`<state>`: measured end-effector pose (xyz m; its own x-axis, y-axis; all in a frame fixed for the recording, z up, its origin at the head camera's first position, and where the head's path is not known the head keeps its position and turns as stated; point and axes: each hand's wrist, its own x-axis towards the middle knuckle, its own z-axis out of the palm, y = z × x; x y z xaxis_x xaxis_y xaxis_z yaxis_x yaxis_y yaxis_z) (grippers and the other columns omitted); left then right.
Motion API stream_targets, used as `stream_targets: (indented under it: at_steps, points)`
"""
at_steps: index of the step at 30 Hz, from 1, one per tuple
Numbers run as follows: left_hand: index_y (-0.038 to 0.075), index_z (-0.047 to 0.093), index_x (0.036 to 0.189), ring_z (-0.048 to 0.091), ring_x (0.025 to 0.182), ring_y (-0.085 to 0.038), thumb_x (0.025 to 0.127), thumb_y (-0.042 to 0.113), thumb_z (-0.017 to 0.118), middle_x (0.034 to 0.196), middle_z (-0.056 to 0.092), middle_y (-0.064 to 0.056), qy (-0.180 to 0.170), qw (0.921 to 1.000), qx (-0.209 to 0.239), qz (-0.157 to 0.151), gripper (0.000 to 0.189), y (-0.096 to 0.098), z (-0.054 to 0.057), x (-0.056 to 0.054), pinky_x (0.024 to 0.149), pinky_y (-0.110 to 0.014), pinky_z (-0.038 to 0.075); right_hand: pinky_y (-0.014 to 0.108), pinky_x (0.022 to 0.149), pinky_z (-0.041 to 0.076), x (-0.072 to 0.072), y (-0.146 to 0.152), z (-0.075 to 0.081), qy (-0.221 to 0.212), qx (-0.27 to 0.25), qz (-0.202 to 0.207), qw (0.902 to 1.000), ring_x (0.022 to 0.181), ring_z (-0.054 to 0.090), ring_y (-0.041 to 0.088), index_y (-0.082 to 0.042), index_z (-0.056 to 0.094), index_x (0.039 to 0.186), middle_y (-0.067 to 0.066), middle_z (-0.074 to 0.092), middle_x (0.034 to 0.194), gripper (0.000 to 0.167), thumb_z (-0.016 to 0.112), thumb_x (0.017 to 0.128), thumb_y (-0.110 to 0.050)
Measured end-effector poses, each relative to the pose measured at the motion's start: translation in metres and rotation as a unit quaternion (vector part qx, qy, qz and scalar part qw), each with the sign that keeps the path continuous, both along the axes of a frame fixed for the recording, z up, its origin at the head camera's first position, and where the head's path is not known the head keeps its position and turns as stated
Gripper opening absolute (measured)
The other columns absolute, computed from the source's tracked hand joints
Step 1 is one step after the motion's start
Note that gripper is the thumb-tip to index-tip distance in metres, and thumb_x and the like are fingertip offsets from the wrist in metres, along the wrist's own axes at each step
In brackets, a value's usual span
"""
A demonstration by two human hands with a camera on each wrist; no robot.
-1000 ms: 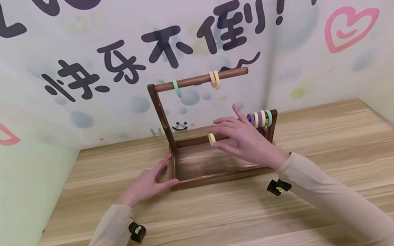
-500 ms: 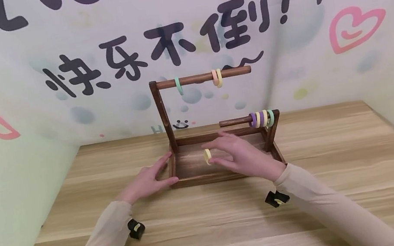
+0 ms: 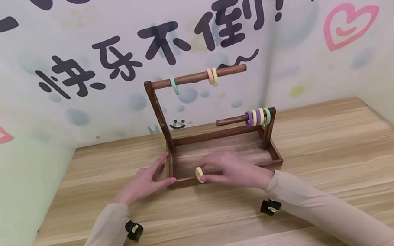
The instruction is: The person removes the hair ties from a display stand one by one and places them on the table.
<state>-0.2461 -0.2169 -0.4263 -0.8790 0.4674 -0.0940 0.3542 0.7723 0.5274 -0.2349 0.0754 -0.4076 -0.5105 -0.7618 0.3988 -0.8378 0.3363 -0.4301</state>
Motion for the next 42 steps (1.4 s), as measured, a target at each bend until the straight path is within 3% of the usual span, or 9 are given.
stream_targets:
  at_steps: [7, 12, 21, 34, 42]
  points:
    - [0.010, 0.022, 0.154, 0.039, 0.127, -0.049, 0.091, 0.053, 0.060, 0.140, 0.044, -0.027, -0.001, 1.0000, 0.004, 0.001, 0.085, 0.000, 0.002, -0.001, 0.103, -0.062, 0.032, 0.028, 0.094, 0.046, 0.000, -0.016, -0.006, -0.055, 0.025, 0.023, 0.9979, 0.106, 0.062, 0.016, -0.002, 0.065, 0.118, 0.006, 0.067, 0.115, 0.034, 0.071, 0.090, -0.021]
    - [0.010, 0.022, 0.154, 0.040, 0.127, -0.049, 0.092, 0.052, 0.060, 0.139, 0.045, -0.027, 0.003, 1.0000, 0.002, 0.000, 0.084, 0.000, 0.002, -0.001, 0.103, -0.061, 0.033, 0.026, 0.094, 0.046, 0.003, -0.026, -0.011, -0.064, 0.044, 0.034, 0.9964, 0.105, 0.061, 0.014, -0.003, 0.066, 0.115, 0.003, 0.067, 0.112, 0.033, 0.072, 0.088, -0.020]
    - [0.009, 0.023, 0.153, 0.041, 0.126, -0.048, 0.092, 0.049, 0.061, 0.136, 0.048, -0.027, 0.005, 1.0000, 0.003, -0.003, 0.082, 0.000, 0.003, -0.001, 0.102, -0.061, 0.033, 0.022, 0.093, 0.046, 0.008, -0.035, -0.016, -0.089, 0.030, 0.050, 0.9943, 0.103, 0.062, 0.011, -0.004, 0.067, 0.112, 0.002, 0.069, 0.108, 0.030, 0.075, 0.086, -0.015]
    - [0.010, 0.024, 0.153, 0.043, 0.124, -0.048, 0.092, 0.050, 0.060, 0.135, 0.049, -0.027, 0.015, 0.9999, -0.001, -0.008, 0.081, -0.001, 0.000, -0.002, 0.101, -0.061, 0.034, 0.020, 0.094, 0.044, 0.013, -0.049, -0.024, -0.187, 0.042, 0.073, 0.9787, 0.106, 0.060, 0.005, -0.004, 0.065, 0.116, 0.002, 0.068, 0.112, 0.033, 0.075, 0.085, -0.014]
    - [0.011, 0.024, 0.153, 0.044, 0.123, -0.049, 0.092, 0.050, 0.060, 0.135, 0.049, -0.027, 0.014, 0.9999, -0.001, -0.008, 0.082, -0.002, -0.002, -0.002, 0.101, -0.061, 0.035, 0.020, 0.093, 0.044, 0.011, -0.052, -0.027, -0.203, 0.048, 0.069, 0.9756, 0.105, 0.059, 0.001, -0.007, 0.067, 0.113, -0.002, 0.069, 0.109, 0.030, 0.076, 0.085, -0.014]
